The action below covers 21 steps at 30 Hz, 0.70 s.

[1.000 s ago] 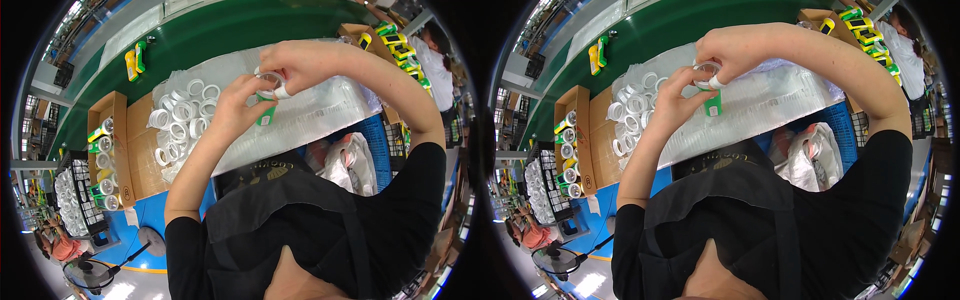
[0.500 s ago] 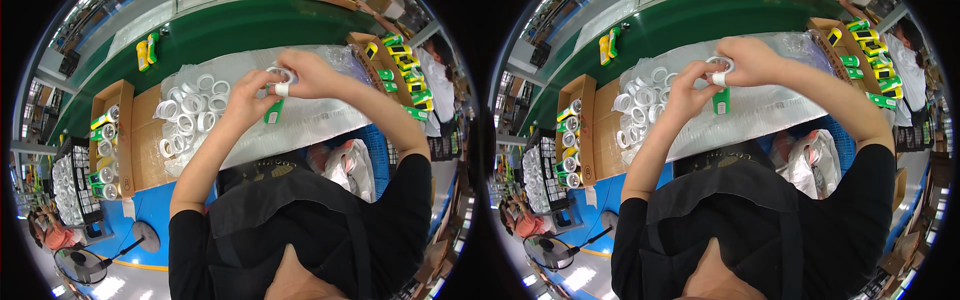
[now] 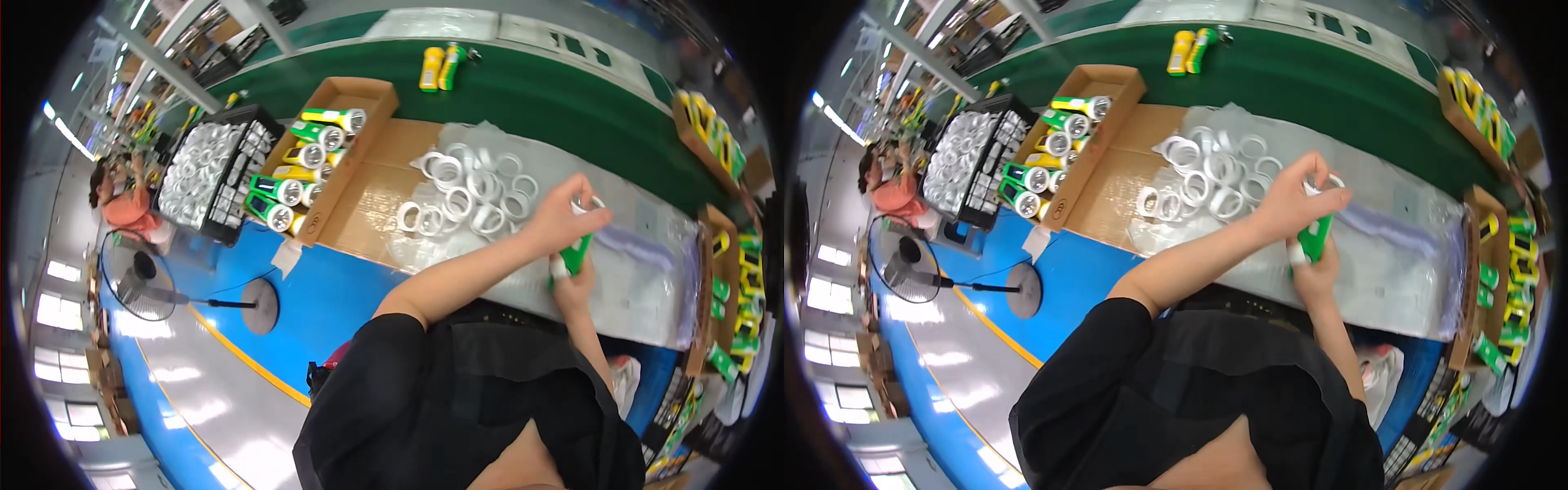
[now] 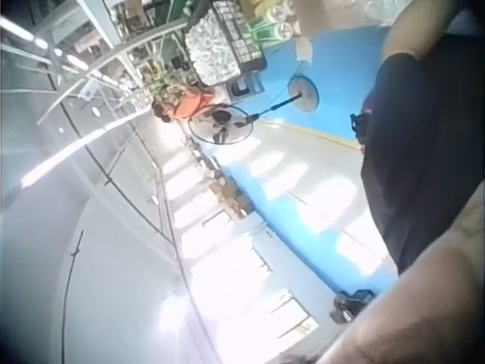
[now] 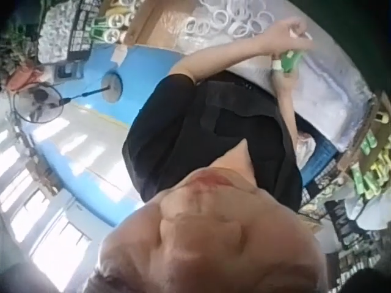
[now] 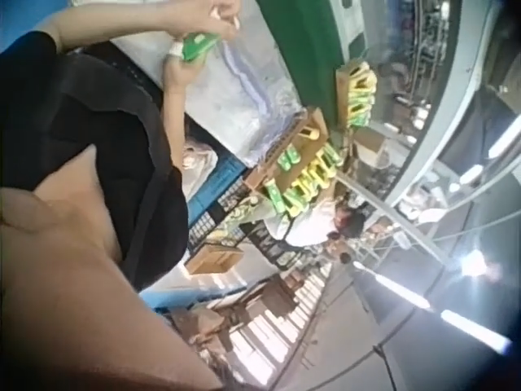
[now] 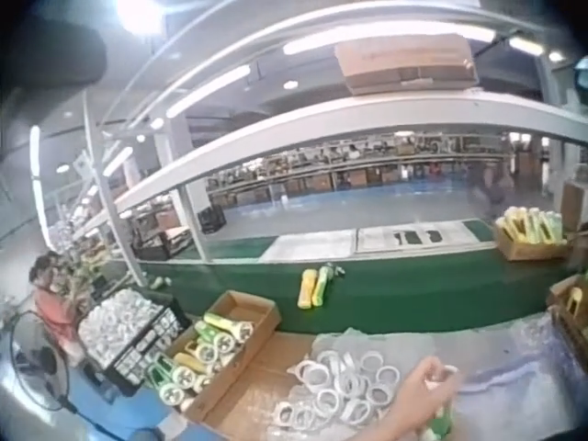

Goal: Assembling flashlight components by attaching the lens and bezel to the body at a factory workbench.

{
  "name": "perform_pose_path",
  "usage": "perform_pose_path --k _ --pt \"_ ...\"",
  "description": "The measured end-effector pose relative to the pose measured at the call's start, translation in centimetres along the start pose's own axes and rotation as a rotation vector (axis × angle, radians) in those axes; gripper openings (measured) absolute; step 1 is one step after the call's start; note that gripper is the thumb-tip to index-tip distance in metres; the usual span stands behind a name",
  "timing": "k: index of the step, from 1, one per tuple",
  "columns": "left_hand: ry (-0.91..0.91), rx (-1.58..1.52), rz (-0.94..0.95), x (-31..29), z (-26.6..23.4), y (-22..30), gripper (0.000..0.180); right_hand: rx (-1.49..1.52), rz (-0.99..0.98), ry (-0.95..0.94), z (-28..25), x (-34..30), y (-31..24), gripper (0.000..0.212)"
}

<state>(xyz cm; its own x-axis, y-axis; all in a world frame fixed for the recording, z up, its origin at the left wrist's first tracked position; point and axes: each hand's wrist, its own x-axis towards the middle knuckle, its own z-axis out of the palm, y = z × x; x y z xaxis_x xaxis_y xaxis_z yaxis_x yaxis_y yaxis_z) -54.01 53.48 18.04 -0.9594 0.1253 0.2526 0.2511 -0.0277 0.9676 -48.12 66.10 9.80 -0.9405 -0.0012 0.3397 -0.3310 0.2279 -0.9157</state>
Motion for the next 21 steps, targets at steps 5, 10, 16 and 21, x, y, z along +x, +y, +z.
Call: perform_pose_path --k 5,10,16,21 --pt "-0.147 -0.623 0.223 -1.6 -3.4 5.0 0.022 0.685 0.351 -0.729 -1.2 2.8 -5.7 0.052" --pt "-0.022 -0.270 0.199 -0.6 -12.4 6.8 0.028 0.450 0.011 -0.882 4.9 9.9 -5.8 0.048" --pt "0.225 0.827 0.846 7.6 -28.0 9.4 0.033 -0.090 -0.034 -0.497 11.7 24.7 0.3 0.029" --pt "-0.051 1.245 0.603 10.5 -40.6 2.7 0.034 -0.500 -0.220 -0.345 21.4 35.2 6.2 0.040"
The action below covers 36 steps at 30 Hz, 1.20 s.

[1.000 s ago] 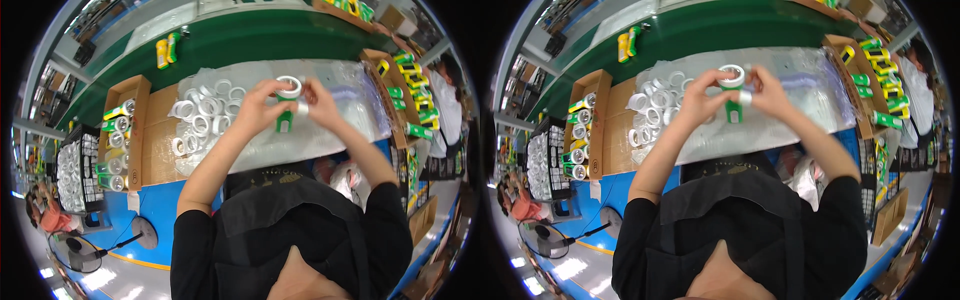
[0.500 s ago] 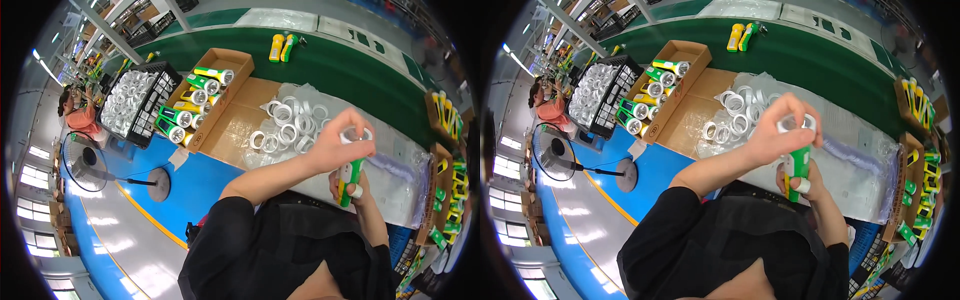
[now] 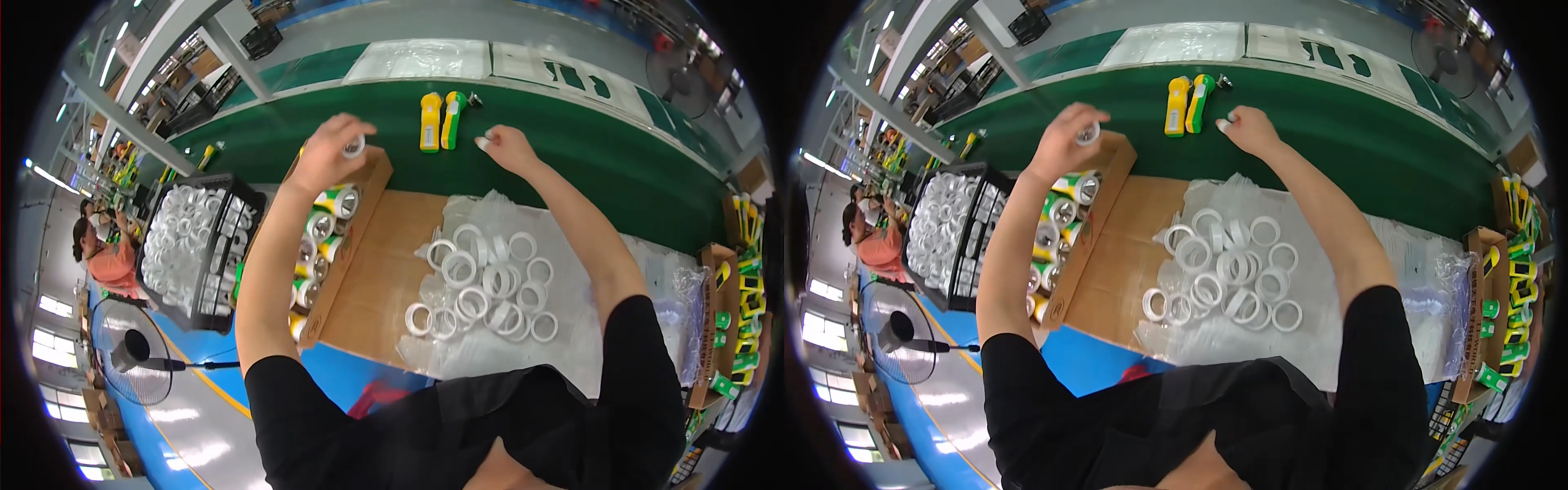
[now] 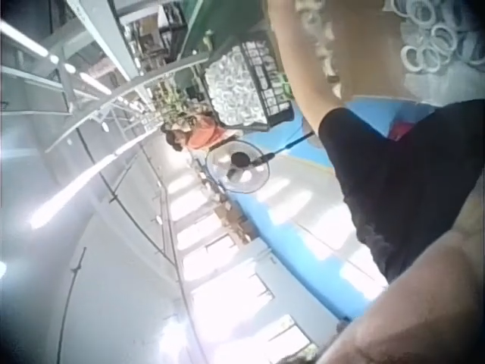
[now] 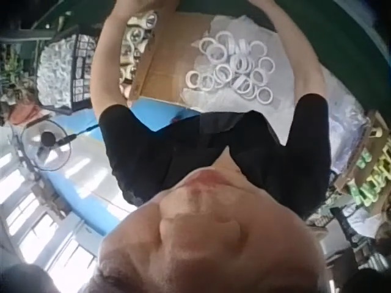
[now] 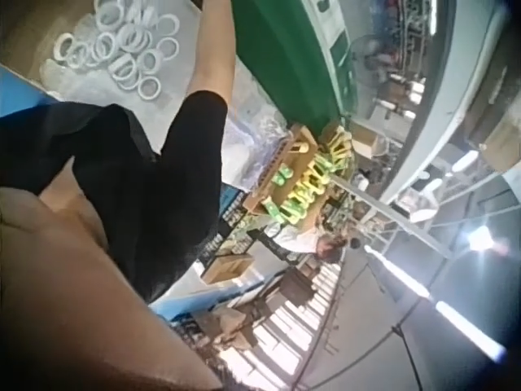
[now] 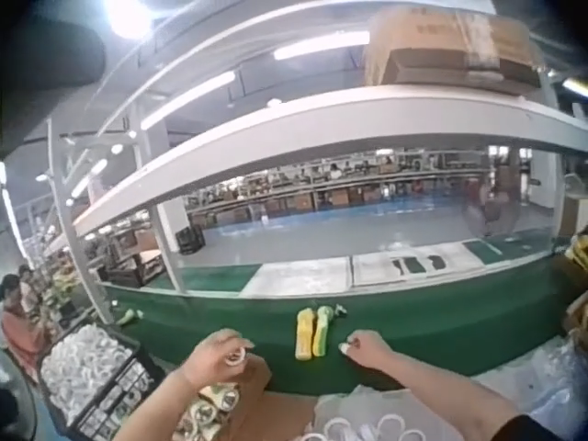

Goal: Assembling flashlight components by attaching the lens and bezel to the body at a factory workbench.

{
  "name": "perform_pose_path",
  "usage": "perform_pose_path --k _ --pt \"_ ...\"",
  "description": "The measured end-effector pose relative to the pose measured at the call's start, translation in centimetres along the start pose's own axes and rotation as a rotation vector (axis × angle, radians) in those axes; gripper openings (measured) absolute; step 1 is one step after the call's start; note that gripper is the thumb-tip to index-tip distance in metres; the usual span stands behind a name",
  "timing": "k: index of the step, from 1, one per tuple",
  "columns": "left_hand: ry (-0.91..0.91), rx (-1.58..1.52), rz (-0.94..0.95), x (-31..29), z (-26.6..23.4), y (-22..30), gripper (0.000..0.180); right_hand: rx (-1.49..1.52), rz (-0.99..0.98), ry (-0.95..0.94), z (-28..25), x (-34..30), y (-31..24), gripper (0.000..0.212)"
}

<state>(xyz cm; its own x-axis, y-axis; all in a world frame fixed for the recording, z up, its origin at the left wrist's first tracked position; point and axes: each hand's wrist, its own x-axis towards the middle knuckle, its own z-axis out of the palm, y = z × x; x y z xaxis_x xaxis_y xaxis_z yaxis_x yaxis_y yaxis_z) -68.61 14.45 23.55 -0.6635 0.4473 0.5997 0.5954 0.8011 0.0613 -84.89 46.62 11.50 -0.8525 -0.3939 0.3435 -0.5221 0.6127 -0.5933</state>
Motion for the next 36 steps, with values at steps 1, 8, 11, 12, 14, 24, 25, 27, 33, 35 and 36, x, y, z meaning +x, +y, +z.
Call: perform_pose_path --k 1,8,11,12,14,24,25,27,33,35,36 --pt "0.000 -0.006 0.003 -0.4 1.5 -1.3 0.034 -0.004 0.006 0.001 1.3 2.4 0.8 0.040" --pt "-0.146 -0.613 -0.603 -3.3 0.9 -6.5 0.025 0.122 0.449 -0.059 7.2 11.5 1.4 0.059" --pt "-0.346 -0.575 -0.707 -6.2 -3.3 -7.3 0.034 0.453 0.621 -0.092 7.4 12.8 1.8 0.059" --pt "-0.450 -0.568 -0.737 -7.3 -4.3 -7.4 0.038 0.701 0.630 -0.160 7.0 12.3 2.3 0.054" --pt "-0.557 -0.575 -0.757 -8.8 -5.0 -7.7 0.042 0.848 0.672 -0.200 5.7 11.2 2.4 0.051" --pt "-0.785 -0.442 -0.889 -9.0 -4.3 -7.5 0.042 1.295 0.451 -0.159 -8.6 -4.9 -4.1 0.050" --pt "-0.778 -0.443 -0.880 -9.0 -4.5 -7.3 0.042 1.284 0.483 -0.128 -9.9 -7.1 -4.3 0.049" --pt "-0.679 -0.554 -0.980 -9.8 -4.8 -6.9 0.039 1.333 0.453 -0.159 -11.9 -11.5 -4.3 0.043" --pt "-0.372 -0.795 -1.014 -11.3 -3.2 -9.1 0.049 1.376 0.498 -0.046 -14.6 -22.3 -4.7 0.046" --pt "-0.342 -0.769 -0.983 -10.7 -3.4 -8.8 0.050 1.345 0.509 0.030 -14.8 -24.5 -5.4 0.051" --pt "-0.310 -0.740 -0.961 -10.5 -3.6 -8.6 0.052 1.345 0.505 0.033 -14.7 -25.3 -6.0 0.051"
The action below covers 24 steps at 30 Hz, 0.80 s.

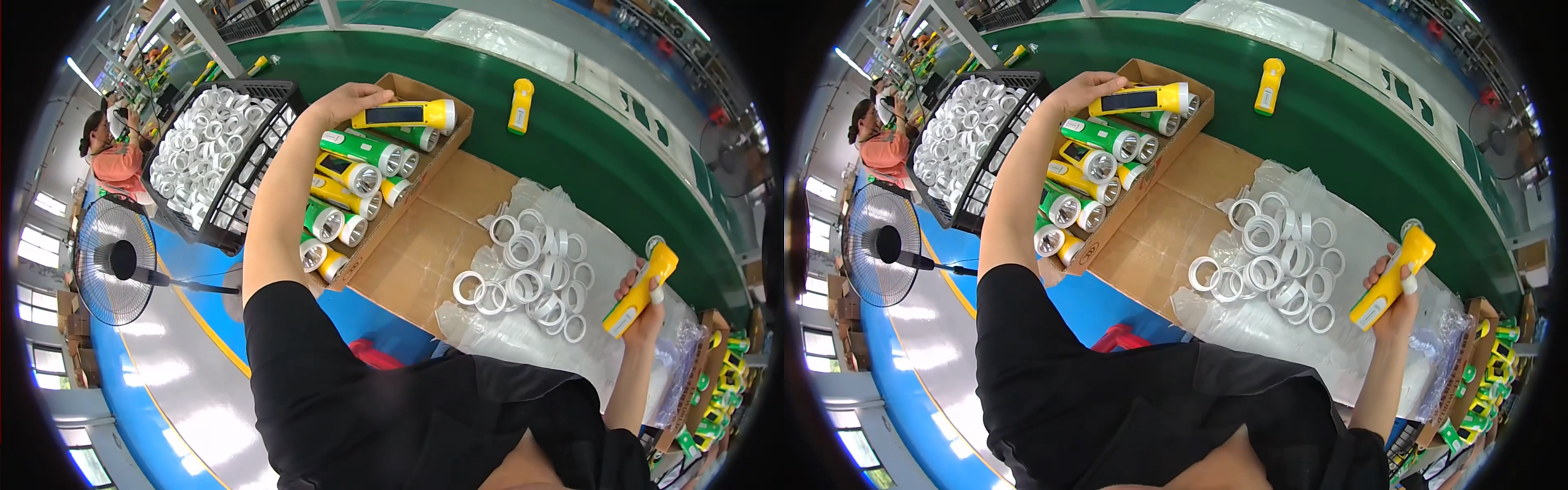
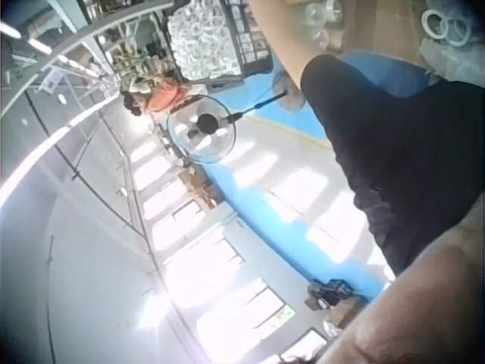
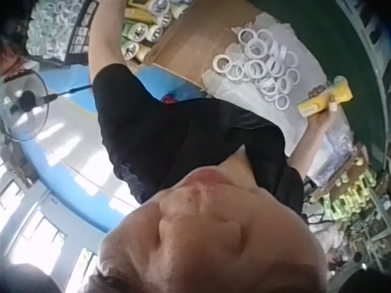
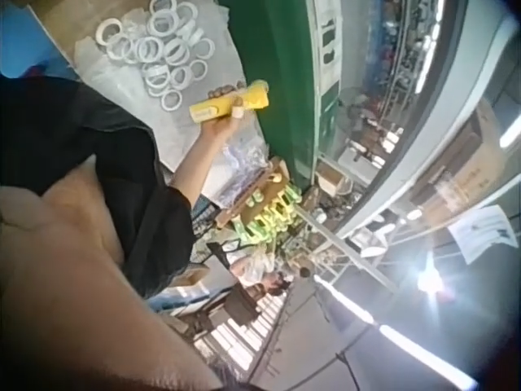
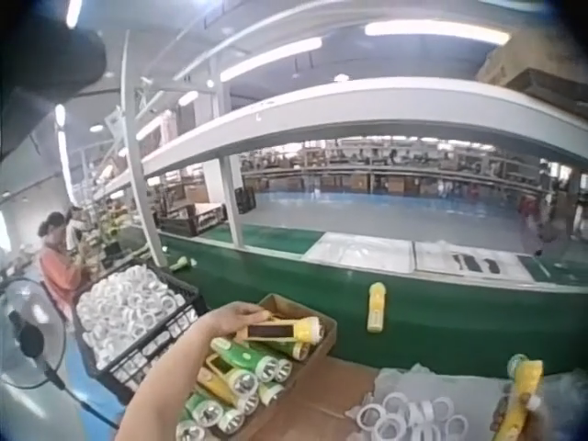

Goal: Assembling flashlight components by attaching the lens and bezel to the body at a factory workbench.

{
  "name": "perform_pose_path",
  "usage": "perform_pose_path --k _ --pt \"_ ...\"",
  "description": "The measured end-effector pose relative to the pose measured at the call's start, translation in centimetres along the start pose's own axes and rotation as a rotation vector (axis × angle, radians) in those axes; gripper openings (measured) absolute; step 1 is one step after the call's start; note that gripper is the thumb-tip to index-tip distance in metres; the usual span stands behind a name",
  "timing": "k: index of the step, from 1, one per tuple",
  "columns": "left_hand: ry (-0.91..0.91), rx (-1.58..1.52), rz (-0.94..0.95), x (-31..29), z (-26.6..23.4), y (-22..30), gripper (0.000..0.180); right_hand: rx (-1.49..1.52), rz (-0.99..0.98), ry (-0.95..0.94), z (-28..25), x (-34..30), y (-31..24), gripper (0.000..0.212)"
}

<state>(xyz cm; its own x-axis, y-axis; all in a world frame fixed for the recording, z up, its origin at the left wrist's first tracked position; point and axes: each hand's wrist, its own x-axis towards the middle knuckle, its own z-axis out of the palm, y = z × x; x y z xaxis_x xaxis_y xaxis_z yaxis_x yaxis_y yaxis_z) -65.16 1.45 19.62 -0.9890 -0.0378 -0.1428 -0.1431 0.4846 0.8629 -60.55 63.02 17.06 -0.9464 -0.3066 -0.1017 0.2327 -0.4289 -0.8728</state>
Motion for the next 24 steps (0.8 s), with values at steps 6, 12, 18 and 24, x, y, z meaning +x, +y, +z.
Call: perform_pose_path --k 6,12,18,24 --pt "0.134 0.073 0.009 -0.3 0.0 0.3 0.050 0.058 -0.037 0.042 0.9 -3.3 1.0 0.055" --pt "0.541 0.415 0.200 0.5 3.4 3.4 0.049 -0.238 -0.069 -0.033 2.4 -5.5 1.1 0.054" --pt "-0.272 -0.066 0.543 -3.3 24.0 15.6 0.050 -0.378 0.001 -0.107 4.7 -7.9 1.1 0.040" --pt "-0.706 -0.746 0.163 -9.6 34.7 16.4 0.072 -0.393 0.148 -0.325 5.0 -8.9 1.4 0.042"
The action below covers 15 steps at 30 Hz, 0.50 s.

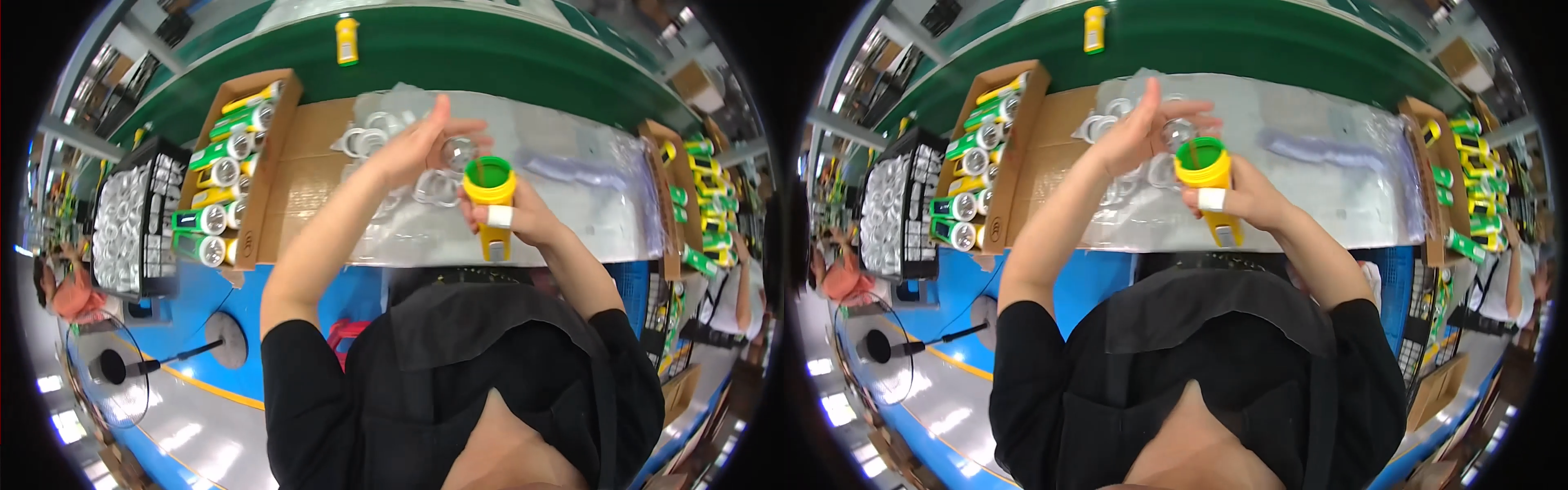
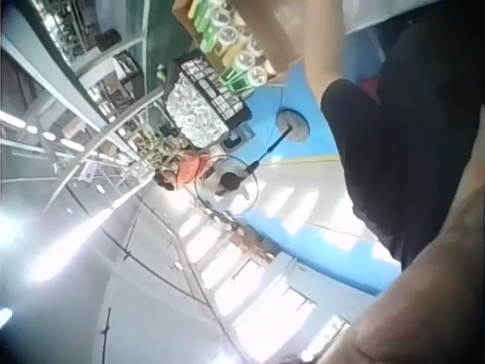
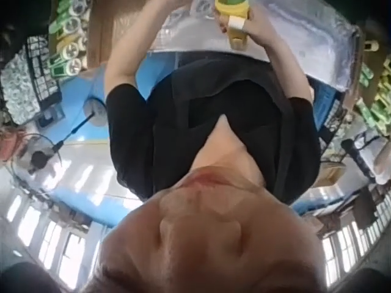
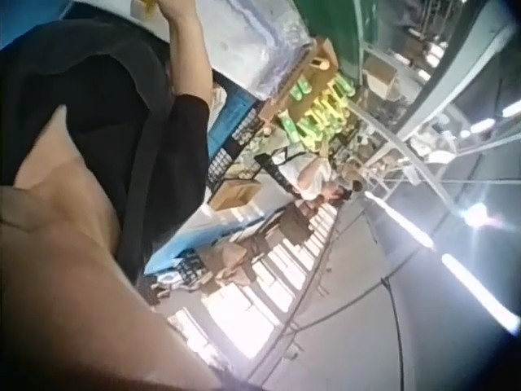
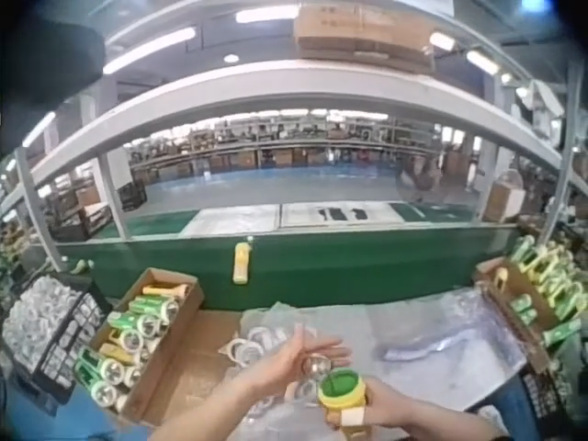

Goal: Assembling flashlight components by attaching the lens and bezel to the body at a factory workbench.

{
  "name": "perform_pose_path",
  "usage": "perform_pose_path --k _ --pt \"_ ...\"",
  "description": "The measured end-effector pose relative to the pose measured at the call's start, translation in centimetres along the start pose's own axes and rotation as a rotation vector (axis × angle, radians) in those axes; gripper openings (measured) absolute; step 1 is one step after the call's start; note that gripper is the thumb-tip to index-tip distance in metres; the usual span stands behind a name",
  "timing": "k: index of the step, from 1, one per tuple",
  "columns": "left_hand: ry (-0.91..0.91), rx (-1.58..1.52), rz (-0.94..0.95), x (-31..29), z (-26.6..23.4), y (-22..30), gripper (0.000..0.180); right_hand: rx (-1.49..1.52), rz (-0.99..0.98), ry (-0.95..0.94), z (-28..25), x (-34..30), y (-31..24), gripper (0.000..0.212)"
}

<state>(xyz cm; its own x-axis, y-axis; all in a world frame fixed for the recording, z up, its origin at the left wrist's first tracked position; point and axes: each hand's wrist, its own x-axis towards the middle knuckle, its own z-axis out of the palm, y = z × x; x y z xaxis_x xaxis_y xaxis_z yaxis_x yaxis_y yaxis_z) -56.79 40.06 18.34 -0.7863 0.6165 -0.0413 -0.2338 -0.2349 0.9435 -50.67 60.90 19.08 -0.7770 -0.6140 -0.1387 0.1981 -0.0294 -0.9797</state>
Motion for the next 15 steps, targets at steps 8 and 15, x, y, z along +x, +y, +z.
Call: perform_pose_path --k 8,15 --pt "0.337 -0.060 0.122 2.0 7.6 -4.2 0.045 0.151 0.076 0.027 -2.6 -3.9 1.4 0.063" --pt "0.218 0.640 0.668 2.6 11.7 -5.7 0.036 0.110 -0.098 0.153 -4.2 -6.4 3.9 0.042"
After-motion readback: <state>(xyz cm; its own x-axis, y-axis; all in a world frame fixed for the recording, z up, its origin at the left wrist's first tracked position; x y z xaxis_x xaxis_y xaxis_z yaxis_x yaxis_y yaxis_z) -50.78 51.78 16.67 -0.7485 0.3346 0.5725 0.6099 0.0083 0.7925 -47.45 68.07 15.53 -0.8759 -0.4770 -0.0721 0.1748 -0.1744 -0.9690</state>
